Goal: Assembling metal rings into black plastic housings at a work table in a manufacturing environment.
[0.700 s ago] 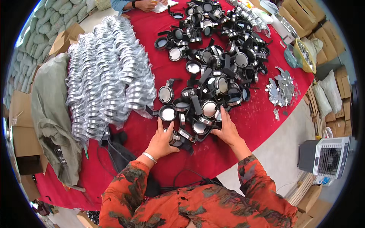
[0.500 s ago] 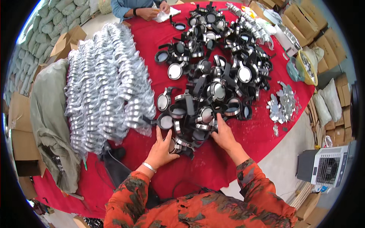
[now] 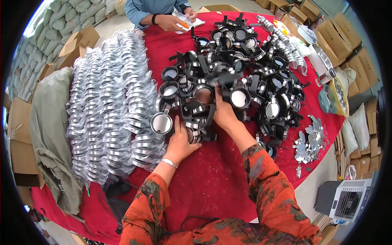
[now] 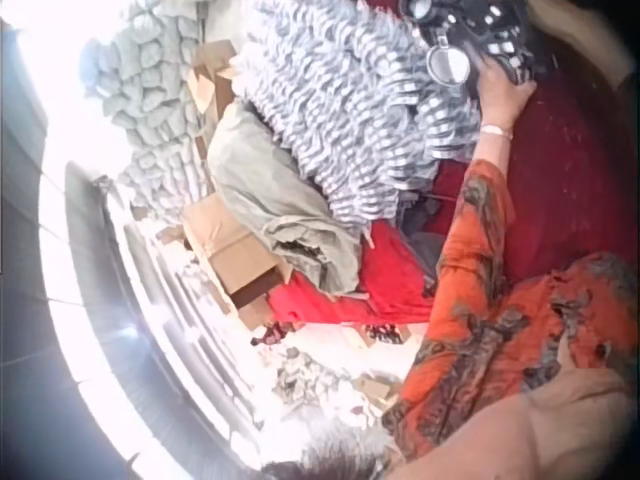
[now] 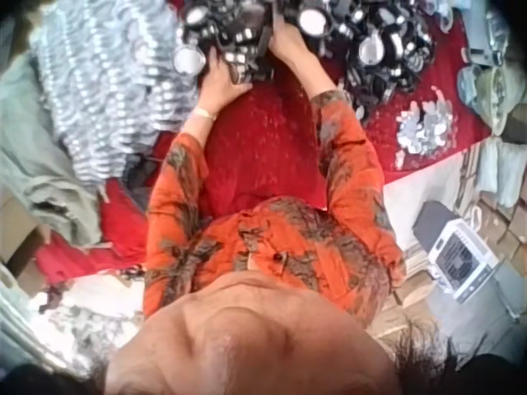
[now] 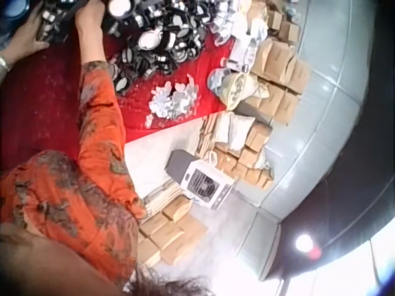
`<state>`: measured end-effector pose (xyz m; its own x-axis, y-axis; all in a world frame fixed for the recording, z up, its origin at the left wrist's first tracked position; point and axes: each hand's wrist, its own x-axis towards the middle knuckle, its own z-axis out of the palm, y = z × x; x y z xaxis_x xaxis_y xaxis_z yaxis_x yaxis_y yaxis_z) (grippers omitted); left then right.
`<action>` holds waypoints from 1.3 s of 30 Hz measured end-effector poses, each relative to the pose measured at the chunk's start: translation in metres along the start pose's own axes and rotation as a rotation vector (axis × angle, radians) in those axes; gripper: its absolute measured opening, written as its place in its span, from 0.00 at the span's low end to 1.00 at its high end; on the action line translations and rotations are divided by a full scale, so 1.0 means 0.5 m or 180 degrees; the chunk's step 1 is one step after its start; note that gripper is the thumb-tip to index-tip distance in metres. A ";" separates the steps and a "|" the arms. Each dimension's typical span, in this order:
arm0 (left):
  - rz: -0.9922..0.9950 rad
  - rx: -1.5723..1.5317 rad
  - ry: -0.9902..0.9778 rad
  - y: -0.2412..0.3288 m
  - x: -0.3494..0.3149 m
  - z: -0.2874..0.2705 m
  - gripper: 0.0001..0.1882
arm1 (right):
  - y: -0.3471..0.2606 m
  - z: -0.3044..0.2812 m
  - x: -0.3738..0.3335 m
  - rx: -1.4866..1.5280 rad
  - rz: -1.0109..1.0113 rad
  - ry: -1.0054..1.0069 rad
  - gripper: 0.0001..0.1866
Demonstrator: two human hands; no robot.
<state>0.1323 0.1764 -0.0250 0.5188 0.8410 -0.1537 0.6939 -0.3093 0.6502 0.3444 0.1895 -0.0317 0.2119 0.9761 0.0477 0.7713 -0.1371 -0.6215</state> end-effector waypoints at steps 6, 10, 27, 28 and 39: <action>0.0425 -0.0462 0.0885 0.005 0.082 0.048 0.52 | -0.002 -0.018 0.194 -0.0763 -0.0264 0.0229 0.39; 0.0938 -0.0575 0.0592 0.065 0.012 0.048 0.41 | -0.032 -0.074 0.256 -0.1480 -0.0096 -0.0004 0.39; 0.0618 0.1202 0.0060 0.022 -0.141 0.123 0.37 | -0.170 0.155 0.093 -0.1351 -0.2302 0.0532 0.25; 0.0592 0.1210 0.0075 0.021 -0.143 0.124 0.37 | -0.165 0.138 0.113 -0.1514 -0.2363 0.0560 0.24; 0.0681 0.1028 0.0071 0.009 -0.143 0.119 0.38 | -0.040 -0.073 0.287 -0.2576 -0.0704 0.0072 0.15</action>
<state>0.1281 0.0882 -0.0552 0.6603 0.7507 -0.0216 0.6946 -0.5996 0.3976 0.3812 0.3259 0.0158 0.0104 0.9923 0.1235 0.9872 -0.0298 0.1566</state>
